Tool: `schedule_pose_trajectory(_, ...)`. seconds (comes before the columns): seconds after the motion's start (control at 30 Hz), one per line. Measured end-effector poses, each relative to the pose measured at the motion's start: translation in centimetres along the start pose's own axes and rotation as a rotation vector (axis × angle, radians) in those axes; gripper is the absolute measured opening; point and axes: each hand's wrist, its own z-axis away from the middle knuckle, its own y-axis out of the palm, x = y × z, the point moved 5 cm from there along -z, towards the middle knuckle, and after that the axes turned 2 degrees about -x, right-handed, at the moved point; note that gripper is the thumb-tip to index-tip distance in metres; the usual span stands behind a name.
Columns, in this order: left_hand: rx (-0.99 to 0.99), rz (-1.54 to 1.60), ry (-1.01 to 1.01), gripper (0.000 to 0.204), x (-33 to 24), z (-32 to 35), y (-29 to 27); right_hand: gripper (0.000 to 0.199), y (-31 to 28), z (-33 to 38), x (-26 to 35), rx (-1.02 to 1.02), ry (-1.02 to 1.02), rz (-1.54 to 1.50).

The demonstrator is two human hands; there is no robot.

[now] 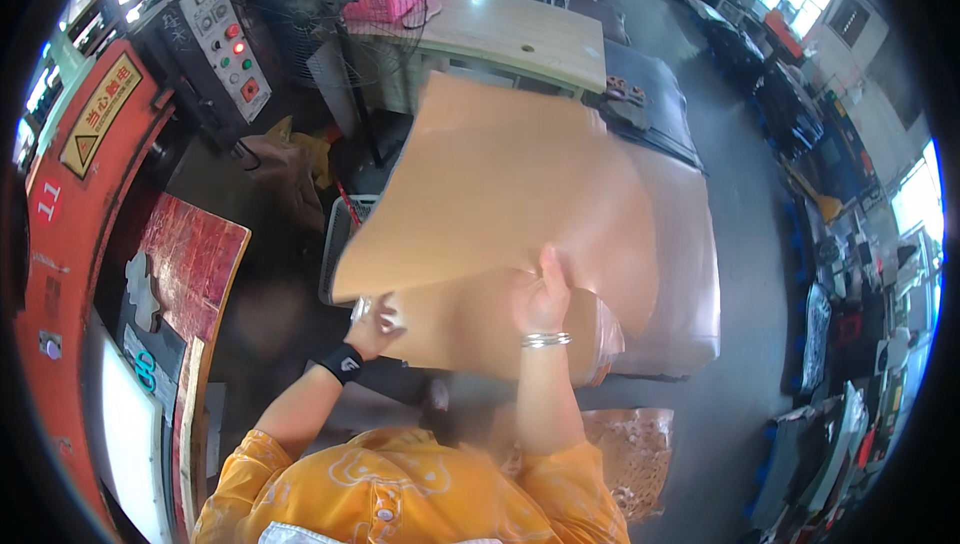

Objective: The person assembles small wooden cutouts by hand, stacking them and placing them into a clear plastic bag. They then load a sheet of material into a red cutting machine, press a button to cut shapes, and remove the cutouts from the sheet.

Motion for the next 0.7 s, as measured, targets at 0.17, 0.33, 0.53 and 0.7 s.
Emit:
schedule_pose_trajectory(0.17, 0.356, -0.011, 0.133, 0.045, -0.4, 5.9, 3.1, 0.017, -7.8, -4.2, -6.9, -0.381, 0.379, 0.102)
schedule_pose_trajectory(0.33, 0.348, -0.141, -0.344, 0.053, 0.6, 10.7, -2.6, 0.016, 5.5, -14.0, 0.5, 0.234, 0.551, -0.381)
schedule_pose_trajectory(0.53, 0.030, 0.129, -0.410, 0.043, 0.4, 11.4, -6.3, 0.023, 22.0, -13.6, 22.7, 0.721, -0.406, 0.048)
schedule_pose_trajectory(0.7, -0.008, 0.132, -0.187, 0.066, -1.4, 8.8, -5.0, 0.027, 22.7, -1.9, 29.4, 0.450, -0.925, 0.008)
